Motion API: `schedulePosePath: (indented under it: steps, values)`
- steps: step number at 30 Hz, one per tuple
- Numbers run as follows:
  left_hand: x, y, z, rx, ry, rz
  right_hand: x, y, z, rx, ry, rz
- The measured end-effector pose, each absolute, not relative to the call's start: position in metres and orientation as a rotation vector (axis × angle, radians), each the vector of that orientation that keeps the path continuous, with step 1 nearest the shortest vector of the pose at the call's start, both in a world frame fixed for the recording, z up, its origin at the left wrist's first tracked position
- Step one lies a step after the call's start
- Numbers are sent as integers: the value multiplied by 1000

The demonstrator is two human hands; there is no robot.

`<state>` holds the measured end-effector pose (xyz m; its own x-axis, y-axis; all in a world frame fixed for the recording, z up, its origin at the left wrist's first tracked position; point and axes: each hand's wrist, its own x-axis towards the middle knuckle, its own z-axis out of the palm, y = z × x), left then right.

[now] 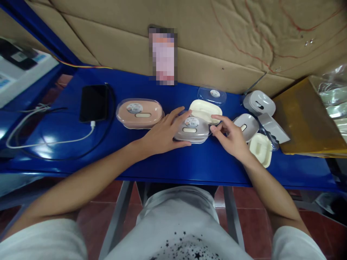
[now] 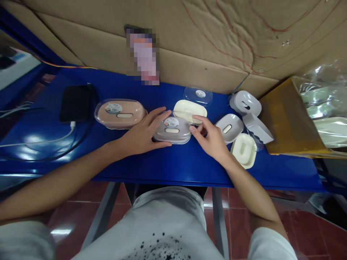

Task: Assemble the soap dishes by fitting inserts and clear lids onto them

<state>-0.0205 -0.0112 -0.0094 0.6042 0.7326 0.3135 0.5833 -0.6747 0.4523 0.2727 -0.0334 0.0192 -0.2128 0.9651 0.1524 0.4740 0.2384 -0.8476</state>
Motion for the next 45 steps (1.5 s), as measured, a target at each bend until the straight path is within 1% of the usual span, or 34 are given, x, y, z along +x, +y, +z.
schedulePosePath:
  steps: [2, 3, 5, 8, 13, 18, 26, 33, 39, 45]
  values:
    - [-20, -12, -7, 2530, 1082, 667, 274, -36, 21, -1372, -2018, 561]
    - [-20, -13, -6, 2532, 1078, 657, 274, -36, 22, -1355, -2105, 458]
    - [-20, -13, -5, 2534, 1063, 645, 274, -36, 22, -1241, -2292, 379]
    - [-23, -12, -5, 2533, 1045, 635, 272, -36, 18, -1026, -2532, 406]
    - [-32, -10, 0, 2583, 894, 573, 270, -35, 9, -904, -2560, 352]
    - [-36, -12, 3, 2633, 881, 541, 270, -35, 7, -899, -2579, 318]
    - [-31, -16, 8, 2699, 1077, 465, 271, -32, 3, -855, -2579, 310]
    - [-38, -6, -1, 2583, 913, 534, 271, -30, 2, -871, -2562, 299]
    - [-38, -4, 0, 2572, 881, 549, 270, -31, 3, -829, -2591, 227]
    - [-38, -3, 0, 2480, 861, 564, 266, -33, 1, -836, -2548, 350]
